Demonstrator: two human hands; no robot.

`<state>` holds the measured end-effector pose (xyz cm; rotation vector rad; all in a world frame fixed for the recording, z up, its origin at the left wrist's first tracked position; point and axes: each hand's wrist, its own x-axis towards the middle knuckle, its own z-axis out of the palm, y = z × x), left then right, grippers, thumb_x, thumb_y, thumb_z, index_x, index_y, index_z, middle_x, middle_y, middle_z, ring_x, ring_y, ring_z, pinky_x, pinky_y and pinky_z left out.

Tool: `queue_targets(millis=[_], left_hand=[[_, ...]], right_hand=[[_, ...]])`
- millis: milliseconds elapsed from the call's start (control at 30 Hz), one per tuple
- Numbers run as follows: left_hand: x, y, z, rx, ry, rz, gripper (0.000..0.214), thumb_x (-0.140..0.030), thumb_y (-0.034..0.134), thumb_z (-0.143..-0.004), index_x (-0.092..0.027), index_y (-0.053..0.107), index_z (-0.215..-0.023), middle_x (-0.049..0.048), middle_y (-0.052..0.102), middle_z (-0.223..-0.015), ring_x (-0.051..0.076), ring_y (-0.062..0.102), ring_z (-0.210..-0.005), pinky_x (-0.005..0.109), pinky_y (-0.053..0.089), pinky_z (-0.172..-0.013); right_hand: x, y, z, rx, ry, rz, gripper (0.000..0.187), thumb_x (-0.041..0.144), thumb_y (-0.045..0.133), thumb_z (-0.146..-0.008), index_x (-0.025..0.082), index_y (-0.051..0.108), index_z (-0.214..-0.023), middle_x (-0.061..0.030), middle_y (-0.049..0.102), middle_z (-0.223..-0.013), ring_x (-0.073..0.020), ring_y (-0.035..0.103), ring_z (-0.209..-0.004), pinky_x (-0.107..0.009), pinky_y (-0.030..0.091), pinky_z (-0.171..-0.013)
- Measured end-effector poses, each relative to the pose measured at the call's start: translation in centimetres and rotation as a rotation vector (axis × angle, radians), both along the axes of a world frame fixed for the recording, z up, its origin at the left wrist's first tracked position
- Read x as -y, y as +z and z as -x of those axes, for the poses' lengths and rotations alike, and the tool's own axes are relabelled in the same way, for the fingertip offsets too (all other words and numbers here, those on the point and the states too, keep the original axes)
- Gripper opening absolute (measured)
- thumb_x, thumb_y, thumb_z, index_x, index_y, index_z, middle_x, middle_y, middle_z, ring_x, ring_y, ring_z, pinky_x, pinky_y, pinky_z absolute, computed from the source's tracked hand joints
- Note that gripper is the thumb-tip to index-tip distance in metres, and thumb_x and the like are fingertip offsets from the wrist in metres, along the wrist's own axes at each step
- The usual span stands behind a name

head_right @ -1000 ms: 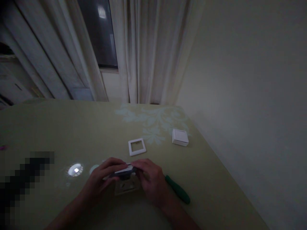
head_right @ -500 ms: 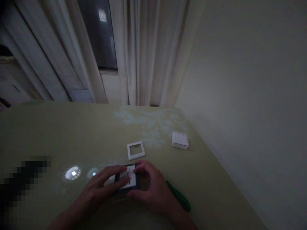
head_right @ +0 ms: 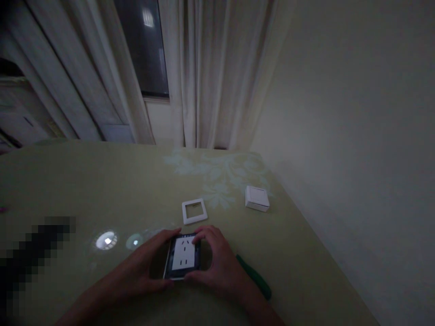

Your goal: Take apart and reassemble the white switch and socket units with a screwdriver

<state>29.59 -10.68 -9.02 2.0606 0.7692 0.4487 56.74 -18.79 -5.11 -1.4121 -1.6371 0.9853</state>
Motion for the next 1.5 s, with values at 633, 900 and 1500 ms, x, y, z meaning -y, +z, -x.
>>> queue_targets(millis=[633, 900, 1500], left_hand=[[0.9, 2.2, -1.6, 0.065, 0.009, 0.049, 0.079, -0.028, 0.092, -0.080, -0.036, 0.050, -0.147, 0.0054, 0.068, -0.141, 0.031, 0.068, -0.129, 0.044, 0.056, -0.108], [0.9, 2.3, -1.8, 0.112, -0.005, 0.102, 0.073, -0.022, 0.089, -0.079, -0.033, 0.053, -0.142, 0.0073, 0.070, -0.137, 0.031, 0.070, -0.125, 0.043, 0.059, -0.103], [0.9, 2.4, -1.9, 0.093, 0.004, 0.104, 0.076, -0.025, 0.088, -0.079, -0.032, 0.052, -0.145, 0.0081, 0.068, -0.141, 0.033, 0.067, -0.128, 0.049, 0.055, -0.109]], right_hand=[[0.8, 0.9, 0.6, 0.112, 0.047, 0.081, 0.084, 0.015, 0.092, -0.067, 0.029, 0.059, -0.142, -0.0068, 0.053, -0.143, -0.0279, 0.054, -0.138, -0.042, 0.045, -0.119], [1.3, 0.2, 1.3, 0.183, 0.059, 0.096, 0.088, 0.018, 0.085, -0.071, 0.030, 0.051, -0.152, -0.0090, 0.043, -0.152, -0.0287, 0.052, -0.141, -0.042, 0.045, -0.122], [0.5, 1.1, 0.4, 0.176, -0.072, -0.033, 0.060, 0.035, 0.081, -0.093, 0.027, 0.060, -0.148, -0.0105, 0.059, -0.145, -0.0297, 0.057, -0.139, -0.047, 0.045, -0.121]])
